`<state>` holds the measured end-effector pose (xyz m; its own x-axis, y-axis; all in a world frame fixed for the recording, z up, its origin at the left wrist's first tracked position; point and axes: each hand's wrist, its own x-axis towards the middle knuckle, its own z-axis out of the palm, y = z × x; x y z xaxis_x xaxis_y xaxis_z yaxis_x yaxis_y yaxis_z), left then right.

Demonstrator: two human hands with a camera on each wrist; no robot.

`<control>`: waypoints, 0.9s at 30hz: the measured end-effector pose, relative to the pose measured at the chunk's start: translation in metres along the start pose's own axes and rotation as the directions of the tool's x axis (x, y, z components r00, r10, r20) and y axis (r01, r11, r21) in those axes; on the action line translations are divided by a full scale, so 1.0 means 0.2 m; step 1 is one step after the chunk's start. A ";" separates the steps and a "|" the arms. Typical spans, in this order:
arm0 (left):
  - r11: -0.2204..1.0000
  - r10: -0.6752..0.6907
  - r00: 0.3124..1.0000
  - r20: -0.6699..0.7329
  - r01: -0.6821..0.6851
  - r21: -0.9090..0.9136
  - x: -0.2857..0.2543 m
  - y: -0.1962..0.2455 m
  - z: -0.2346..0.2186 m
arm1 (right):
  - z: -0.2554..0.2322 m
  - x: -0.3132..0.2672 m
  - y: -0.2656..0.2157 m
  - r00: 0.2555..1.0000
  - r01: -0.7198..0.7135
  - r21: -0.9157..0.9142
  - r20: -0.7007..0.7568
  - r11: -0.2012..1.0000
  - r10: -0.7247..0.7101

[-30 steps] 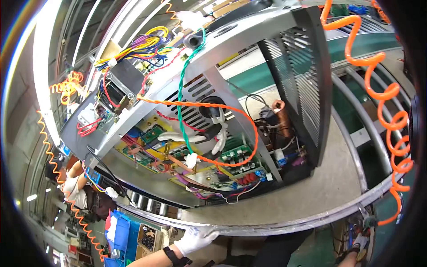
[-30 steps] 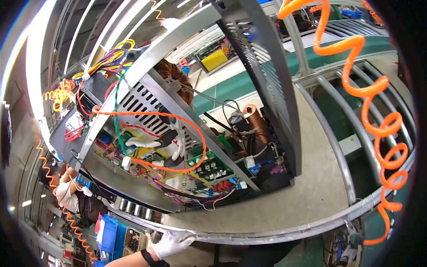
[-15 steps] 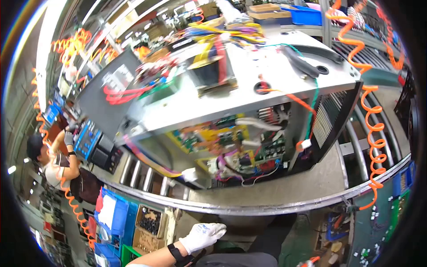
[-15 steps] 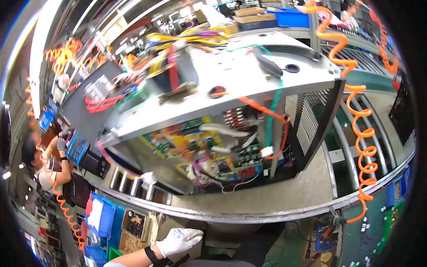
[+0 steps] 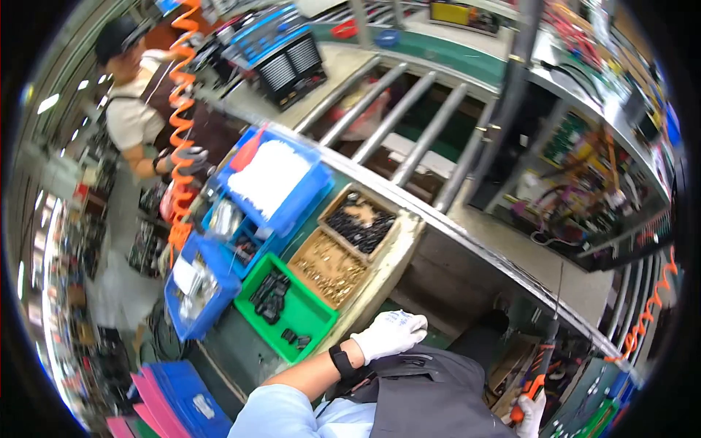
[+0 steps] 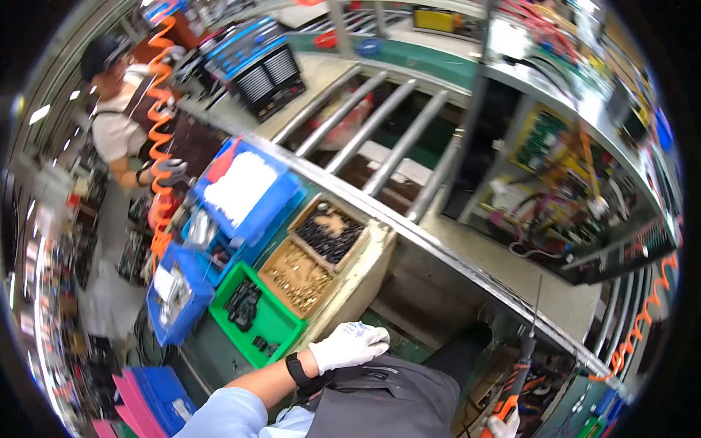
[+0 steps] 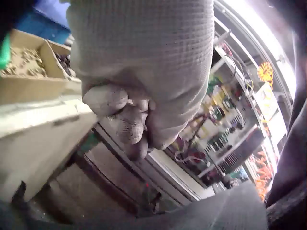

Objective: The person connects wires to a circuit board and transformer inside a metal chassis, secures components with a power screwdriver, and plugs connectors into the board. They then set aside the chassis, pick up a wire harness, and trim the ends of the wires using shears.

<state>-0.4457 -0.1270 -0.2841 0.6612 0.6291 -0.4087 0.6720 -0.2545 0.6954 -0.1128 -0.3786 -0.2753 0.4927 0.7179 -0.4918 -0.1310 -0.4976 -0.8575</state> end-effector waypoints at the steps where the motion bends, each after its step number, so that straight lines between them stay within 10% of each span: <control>1: 0.998 -0.039 0.999 -0.030 0.037 -0.044 -0.09 -0.04 -0.01 | 0.03 0.07 -0.03 0.999 -0.035 -0.016 0.002 0.999 0.035; 3: 0.998 -0.068 0.938 -0.341 0.065 -0.020 -0.29 -0.18 -0.04 | 0.10 0.20 -0.05 0.995 -0.084 0.016 0.052 0.996 0.083; 6: 0.917 -0.389 0.544 -0.744 0.309 -0.254 -0.70 -0.42 -0.17 | 0.10 0.35 0.05 0.962 -0.264 0.101 0.104 0.959 0.254; 8: 0.810 -0.577 0.236 -0.782 0.289 -0.511 -1.03 -0.51 -0.20 | 0.06 0.41 0.14 0.935 -0.322 0.125 0.195 0.938 0.295; 10: 0.616 -0.735 0.092 -0.672 0.503 -0.606 -1.34 -0.65 -0.11 | 0.06 0.47 0.19 0.907 -0.415 0.304 0.205 0.857 0.367; 14: 0.487 -0.777 0.228 -0.586 0.808 -0.332 -1.59 -0.81 0.26 | 0.18 0.39 -0.06 0.817 -0.567 0.181 0.250 0.804 0.520; 18: 0.420 -0.851 0.024 -0.524 0.632 -0.652 -1.52 -0.94 0.57 | 0.22 0.38 -0.13 0.870 -0.481 0.110 0.188 0.870 0.457; 22: 0.482 -0.778 -0.035 -0.627 0.606 -0.633 -1.43 -1.01 0.68 | 0.30 0.28 -0.16 0.928 -0.296 -0.006 0.236 0.955 0.289; 24: 0.513 -0.693 0.003 -0.721 0.704 -0.491 -1.45 -0.99 0.67 | 0.24 0.44 0.06 0.821 -0.513 0.369 0.475 0.775 0.317; 27: 0.584 -0.636 -0.038 -0.771 0.629 -0.513 -1.44 -0.91 0.65 | 0.30 0.34 -0.09 0.859 -0.435 0.016 0.307 0.900 0.409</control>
<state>-0.7153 -0.3574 -0.3705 -0.7094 0.7042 0.0288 0.6376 0.6238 0.4520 -0.1284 -0.2914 -0.3021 0.1058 0.5625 -0.8200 -0.3455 -0.7525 -0.5607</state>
